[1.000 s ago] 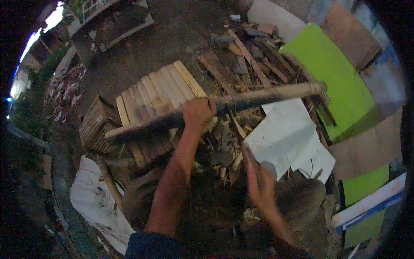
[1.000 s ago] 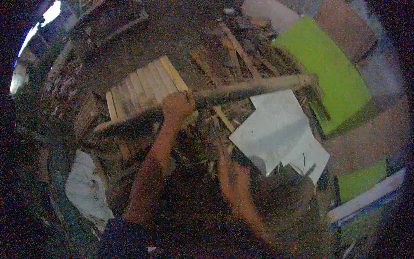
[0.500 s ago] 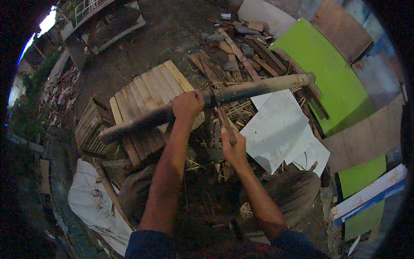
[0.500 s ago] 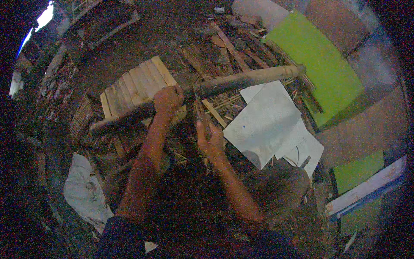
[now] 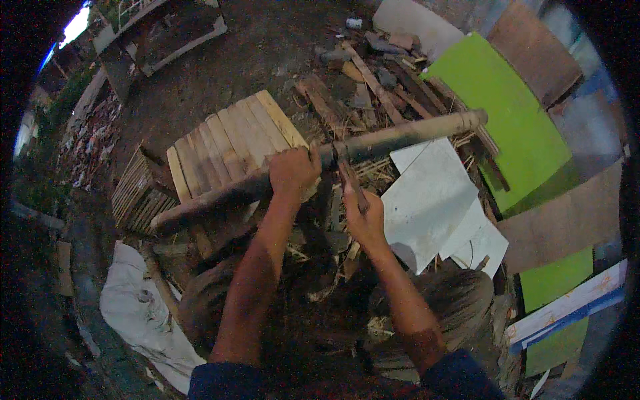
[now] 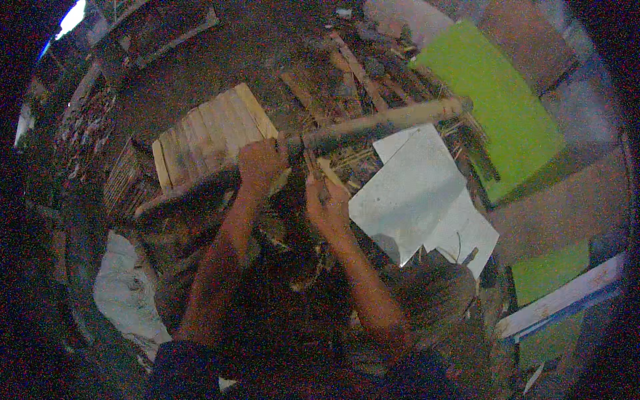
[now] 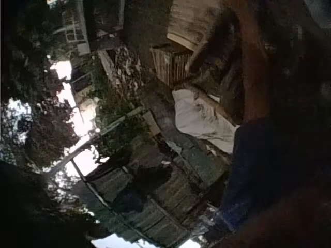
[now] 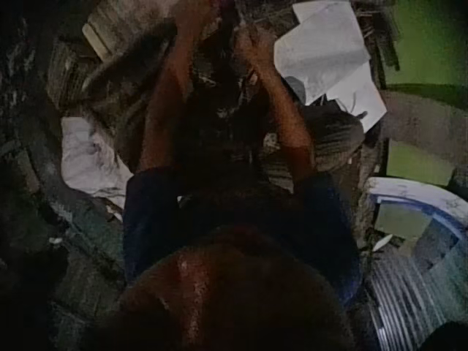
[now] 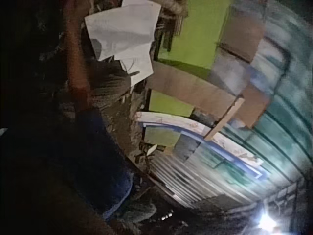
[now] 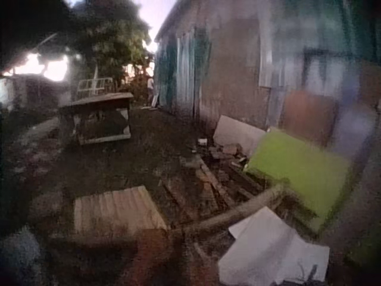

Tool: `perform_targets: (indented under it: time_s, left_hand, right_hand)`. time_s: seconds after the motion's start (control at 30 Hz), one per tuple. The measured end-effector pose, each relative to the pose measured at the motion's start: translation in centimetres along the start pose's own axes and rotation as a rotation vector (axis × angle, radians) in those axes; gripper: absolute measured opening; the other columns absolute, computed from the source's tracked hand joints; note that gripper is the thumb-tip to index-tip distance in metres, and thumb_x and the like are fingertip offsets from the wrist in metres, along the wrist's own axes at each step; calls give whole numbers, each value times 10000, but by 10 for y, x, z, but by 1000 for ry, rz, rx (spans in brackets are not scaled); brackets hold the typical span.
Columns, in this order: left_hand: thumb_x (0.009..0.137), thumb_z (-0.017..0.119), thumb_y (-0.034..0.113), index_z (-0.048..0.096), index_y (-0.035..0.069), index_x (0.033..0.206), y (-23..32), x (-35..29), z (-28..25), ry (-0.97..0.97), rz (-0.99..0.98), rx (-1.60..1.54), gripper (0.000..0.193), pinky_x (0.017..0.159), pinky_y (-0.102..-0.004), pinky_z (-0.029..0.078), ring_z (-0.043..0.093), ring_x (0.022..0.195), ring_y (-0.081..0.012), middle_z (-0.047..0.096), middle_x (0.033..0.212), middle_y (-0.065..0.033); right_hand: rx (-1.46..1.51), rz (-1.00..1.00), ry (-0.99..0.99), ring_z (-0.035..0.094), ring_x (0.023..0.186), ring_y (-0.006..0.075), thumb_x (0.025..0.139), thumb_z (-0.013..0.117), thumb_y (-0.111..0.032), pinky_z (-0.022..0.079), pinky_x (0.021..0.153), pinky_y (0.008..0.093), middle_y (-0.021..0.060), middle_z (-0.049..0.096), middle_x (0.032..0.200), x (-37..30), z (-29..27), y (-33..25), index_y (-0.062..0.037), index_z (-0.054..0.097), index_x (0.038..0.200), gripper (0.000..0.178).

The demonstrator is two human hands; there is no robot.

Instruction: The person sits on the ground and uses a machete to split a long bamboo pole into smaller sections. They repeatedly strike the bamboo to separate it, then handle the split pieces.

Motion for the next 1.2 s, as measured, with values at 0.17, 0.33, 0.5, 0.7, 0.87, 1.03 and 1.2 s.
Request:
perform_targets:
  time_s: [0.17,0.33,0.5,0.7,0.87,1.03,1.2]
  left_hand:
    - [950,447,403,741,43,784,1,4,-7,-101,-166,-97,494,812,-488,525,698,761,-377,706,758,-186]
    - [945,447,399,749,35,820,-1,13,-3,-137,-172,-60,489,828,-495,526,701,775,-383,714,806,-201]
    - [943,446,377,748,23,822,-14,10,-6,-133,-163,-55,480,817,-489,525,700,764,-385,715,818,-209]
    - [926,468,347,728,32,744,-1,-16,-3,-38,54,-73,448,787,-484,515,682,701,-367,703,752,-193]
    - [913,499,349,729,39,765,-3,-7,-1,125,44,3,413,760,-493,506,686,746,-337,703,758,-182]
    - [926,486,373,735,22,814,1,9,-9,-68,-68,-34,445,766,-495,517,692,759,-353,709,787,-192]
    - [938,464,408,737,5,861,-12,19,-1,-120,-109,-37,493,759,-499,540,703,793,-369,708,811,-217]
  right_hand:
    - [65,-174,102,456,586,61,1008,559,-264,353,518,273,-13,512,642,-36,4,33,7,634,963,285]
    - [-16,45,68,439,590,46,1008,571,-283,340,516,262,-48,498,649,-50,-16,0,-12,636,938,287]
    - [-13,302,-68,463,618,31,1016,554,-262,356,541,240,-65,509,662,-161,-98,-81,-13,650,925,282]
    - [-53,193,-109,472,662,35,1020,526,-256,369,564,240,-30,568,723,-101,-55,-47,-3,657,1034,285]
    - [8,-1,84,574,559,214,951,639,-324,455,554,366,73,656,689,-3,15,30,-21,679,932,305]
    - [-31,-1,87,618,647,202,955,633,-346,490,605,378,67,664,734,-30,17,44,-18,683,988,334]
    - [28,30,93,642,684,239,971,602,-339,492,616,395,113,681,768,-26,22,10,-10,670,998,337]
Point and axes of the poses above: each hand's wrist, its own x-axis towards the middle knuckle, its own z-axis out of the palm, y = z × x, the point moved 5 cm from there along x, towards the middle knuckle
